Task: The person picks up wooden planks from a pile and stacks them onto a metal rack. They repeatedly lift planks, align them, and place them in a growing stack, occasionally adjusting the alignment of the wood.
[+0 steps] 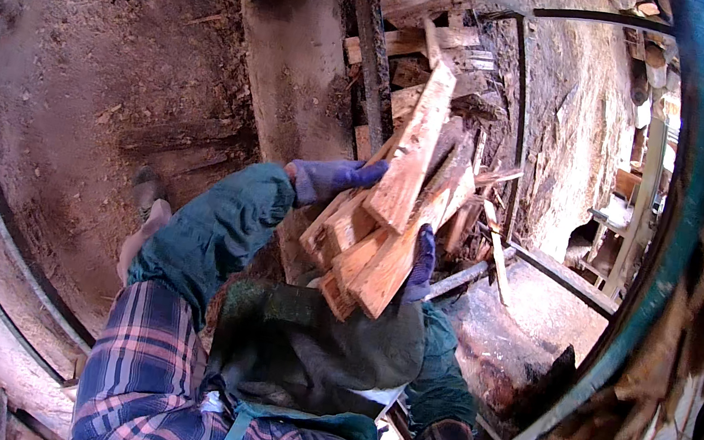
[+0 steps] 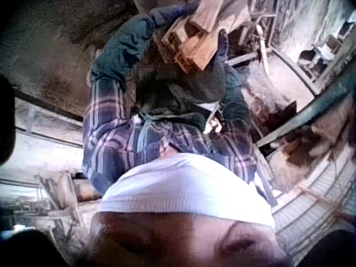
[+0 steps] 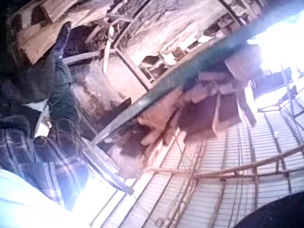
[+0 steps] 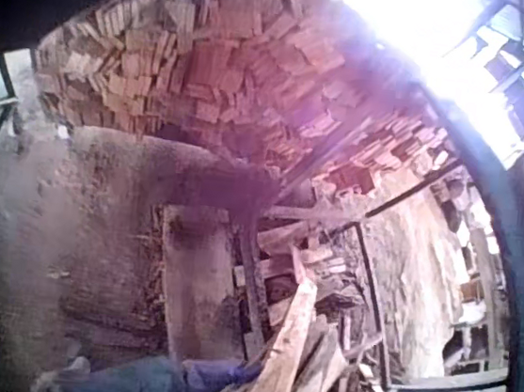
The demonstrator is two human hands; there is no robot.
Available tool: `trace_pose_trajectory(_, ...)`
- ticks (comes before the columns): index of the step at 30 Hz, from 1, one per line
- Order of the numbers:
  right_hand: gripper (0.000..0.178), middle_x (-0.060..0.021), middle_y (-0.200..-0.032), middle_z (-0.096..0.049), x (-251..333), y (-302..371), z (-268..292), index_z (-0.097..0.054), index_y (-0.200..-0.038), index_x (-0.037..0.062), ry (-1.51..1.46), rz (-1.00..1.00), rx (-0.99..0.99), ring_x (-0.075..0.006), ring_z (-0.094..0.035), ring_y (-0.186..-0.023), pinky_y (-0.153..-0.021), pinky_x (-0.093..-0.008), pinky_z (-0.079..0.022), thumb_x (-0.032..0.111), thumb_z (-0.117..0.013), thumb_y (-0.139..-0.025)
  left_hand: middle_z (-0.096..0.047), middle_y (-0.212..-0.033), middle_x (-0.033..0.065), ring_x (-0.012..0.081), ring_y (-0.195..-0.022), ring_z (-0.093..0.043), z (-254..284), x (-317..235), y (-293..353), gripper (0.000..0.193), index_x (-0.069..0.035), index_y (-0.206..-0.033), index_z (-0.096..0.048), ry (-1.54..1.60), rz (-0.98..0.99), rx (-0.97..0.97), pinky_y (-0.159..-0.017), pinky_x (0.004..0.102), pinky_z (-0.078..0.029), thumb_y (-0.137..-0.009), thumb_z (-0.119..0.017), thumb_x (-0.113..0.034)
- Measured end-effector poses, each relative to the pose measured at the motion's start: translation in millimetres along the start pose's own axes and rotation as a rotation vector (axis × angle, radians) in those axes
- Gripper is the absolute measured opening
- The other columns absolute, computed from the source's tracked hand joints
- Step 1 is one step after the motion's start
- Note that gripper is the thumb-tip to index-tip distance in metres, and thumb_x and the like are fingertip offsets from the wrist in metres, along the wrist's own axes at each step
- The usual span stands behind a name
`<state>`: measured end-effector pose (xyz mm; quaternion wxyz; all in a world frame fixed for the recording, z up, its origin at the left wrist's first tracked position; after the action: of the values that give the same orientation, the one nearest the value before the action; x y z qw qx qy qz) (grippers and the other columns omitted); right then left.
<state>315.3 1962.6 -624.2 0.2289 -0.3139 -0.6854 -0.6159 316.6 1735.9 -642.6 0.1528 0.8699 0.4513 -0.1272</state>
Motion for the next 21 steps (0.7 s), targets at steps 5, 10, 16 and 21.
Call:
trace_pose_trajectory(5,0.047,-0.0090,-0.121,-0.064,3,97,-70,-0.058,-0.129,0.0039,-0.039,-0.203,0.027,-0.0255,-0.062,-0.109,-0.099,-0.0387,-0.049,0.034,-0.061,-0.094,-0.050,-0.140,0.0110,0.0167,-0.125,-0.049,-67,-36,100,0.084,0.001,-0.147,-0.034,-0.134,0.046,-0.124,-0.108,0.0317,-0.039,-0.093,-0.055,-0.059)
trace_pose_trajectory(10,0.050,-0.0085,-0.122,-0.064,-14,181,-73,-0.056,-0.133,0.0034,-0.120,-0.324,0.082,-0.0231,-0.063,-0.108,-0.096,-0.0387,-0.051,0.031,-0.064,-0.092,-0.054,-0.135,0.0084,0.0162,-0.122,-0.050,-141,-59,186,0.079,0.001,-0.144,-0.039,-0.130,0.123,-0.226,-0.106,0.0326,-0.040,-0.094,-0.056,-0.057)
trace_pose_trajectory(16,0.061,-0.0127,-0.123,-0.064,106,321,-270,-0.052,-0.135,0.0049,0.444,-0.326,0.136,-0.0275,-0.062,-0.110,-0.099,-0.0415,-0.049,0.039,-0.070,-0.088,-0.058,-0.129,0.0063,0.0156,-0.115,-0.056,-189,-75,301,0.067,-0.001,-0.142,-0.044,-0.102,0.099,-0.467,-0.100,0.0322,-0.044,-0.095,-0.061,-0.047)
trace_pose_trajectory(21,0.064,-0.0137,-0.126,-0.063,120,393,-337,-0.050,-0.137,0.0061,0.168,-0.499,0.232,-0.0303,-0.062,-0.112,-0.102,-0.0459,-0.048,0.039,-0.071,-0.087,-0.059,-0.124,0.0026,0.0134,-0.109,-0.055,-253,-133,386,0.062,-0.003,-0.138,-0.047,-0.264,-0.052,-0.668,-0.098,0.0294,-0.043,-0.094,-0.063,-0.044)
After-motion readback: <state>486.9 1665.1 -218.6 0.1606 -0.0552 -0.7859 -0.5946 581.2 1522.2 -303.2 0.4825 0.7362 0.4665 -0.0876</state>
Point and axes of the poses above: each hand's wrist, its own y-axis away from the middle knuckle, its own z-axis out of the back of the hand, x = y × z, the point moved 9 cm from there along -y, towards the middle knuckle
